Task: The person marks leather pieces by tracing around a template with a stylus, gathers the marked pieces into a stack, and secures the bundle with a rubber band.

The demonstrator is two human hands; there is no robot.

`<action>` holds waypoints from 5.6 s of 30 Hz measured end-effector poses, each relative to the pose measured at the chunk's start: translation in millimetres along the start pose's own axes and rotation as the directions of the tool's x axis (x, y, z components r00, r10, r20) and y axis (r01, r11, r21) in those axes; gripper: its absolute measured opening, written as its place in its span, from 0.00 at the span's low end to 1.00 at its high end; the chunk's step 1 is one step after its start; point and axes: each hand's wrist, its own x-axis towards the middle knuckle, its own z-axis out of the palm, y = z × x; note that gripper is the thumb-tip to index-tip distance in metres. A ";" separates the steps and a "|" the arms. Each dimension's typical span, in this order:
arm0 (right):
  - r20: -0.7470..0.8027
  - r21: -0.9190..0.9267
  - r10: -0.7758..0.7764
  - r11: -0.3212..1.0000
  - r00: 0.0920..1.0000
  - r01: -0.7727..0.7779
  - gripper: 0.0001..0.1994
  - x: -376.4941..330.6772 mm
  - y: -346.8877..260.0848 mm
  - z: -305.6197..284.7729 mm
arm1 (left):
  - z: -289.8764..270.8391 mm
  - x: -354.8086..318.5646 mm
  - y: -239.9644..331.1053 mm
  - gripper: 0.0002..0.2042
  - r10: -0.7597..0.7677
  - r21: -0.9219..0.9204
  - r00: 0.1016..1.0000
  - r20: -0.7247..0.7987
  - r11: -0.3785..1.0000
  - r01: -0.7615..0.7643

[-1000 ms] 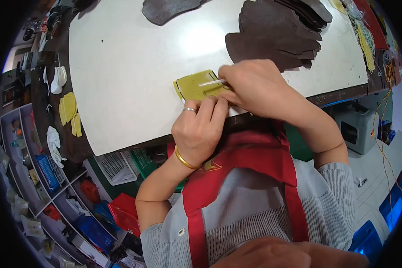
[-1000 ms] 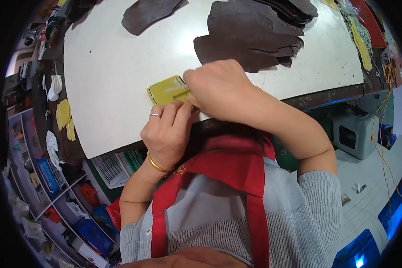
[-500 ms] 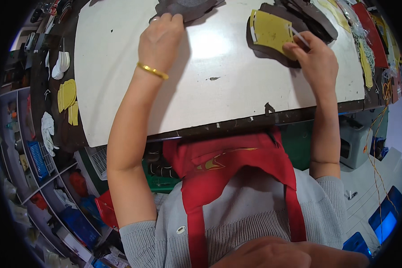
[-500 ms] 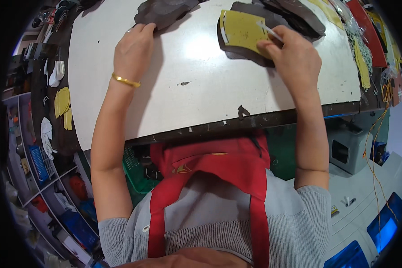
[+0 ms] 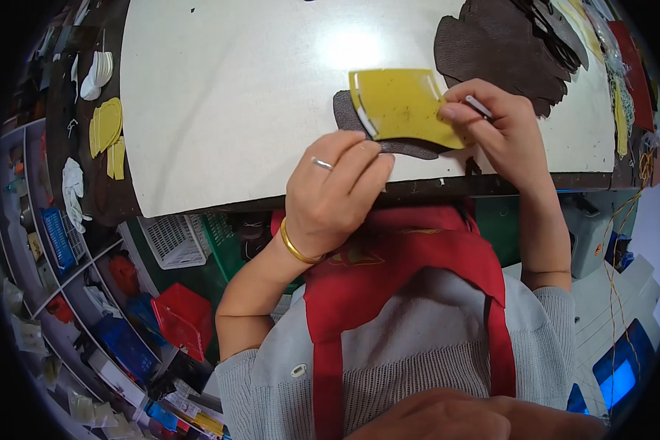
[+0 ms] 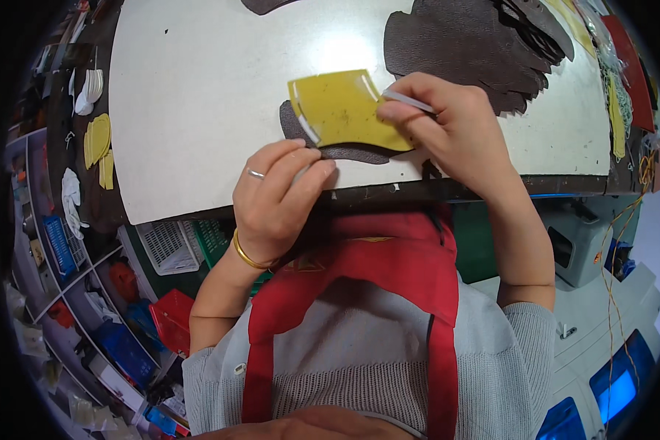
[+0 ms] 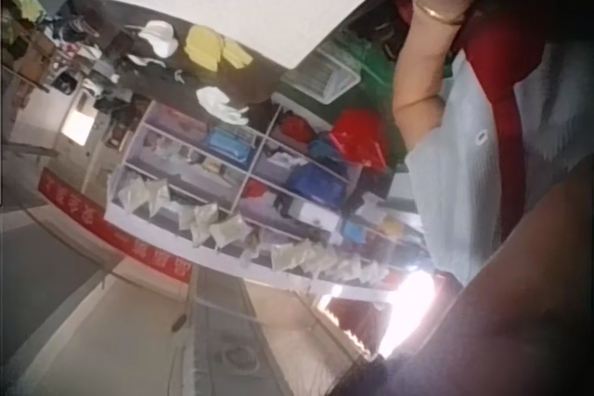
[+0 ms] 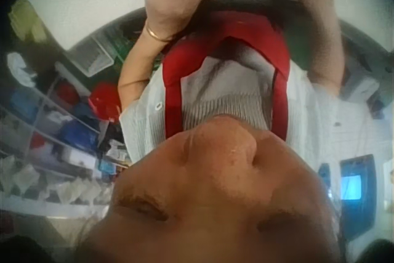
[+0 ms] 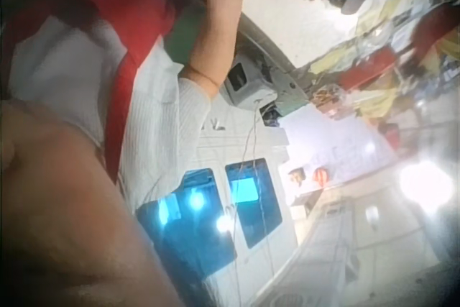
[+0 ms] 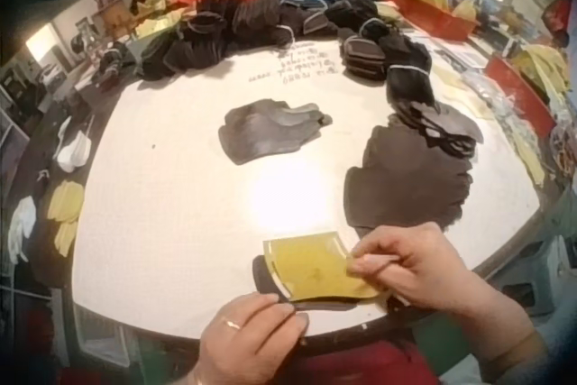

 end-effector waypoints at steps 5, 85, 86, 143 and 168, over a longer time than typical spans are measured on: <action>0.107 -0.132 0.003 0.991 0.994 0.012 0.09 1.4 -0.8 16.6 | 4.1 -12.3 -5.7 0.13 -0.115 -0.054 0.992 -0.043 0.992 0.112; 0.054 -0.239 -0.176 0.954 0.983 0.184 0.14 -0.8 1.0 -20.4 | 23.6 49.4 3.6 0.05 0.204 0.146 0.972 0.117 0.964 -0.220; 0.006 -0.128 -0.070 0.989 0.998 0.071 0.13 -0.5 9.7 -34.3 | 26.5 59.5 -13.6 0.05 0.200 0.122 0.979 0.039 0.972 -0.203; -0.109 -0.426 -0.443 0.830 0.890 0.361 0.04 12.5 -15.9 -10.8 | 4.5 6.8 26.0 0.22 0.022 0.274 0.951 0.309 0.955 -0.111; 0.076 0.215 -0.042 0.976 0.996 0.025 0.12 26.9 -4.0 10.9 | 10.7 14.9 32.5 0.18 -0.028 0.432 0.965 0.261 0.897 -0.091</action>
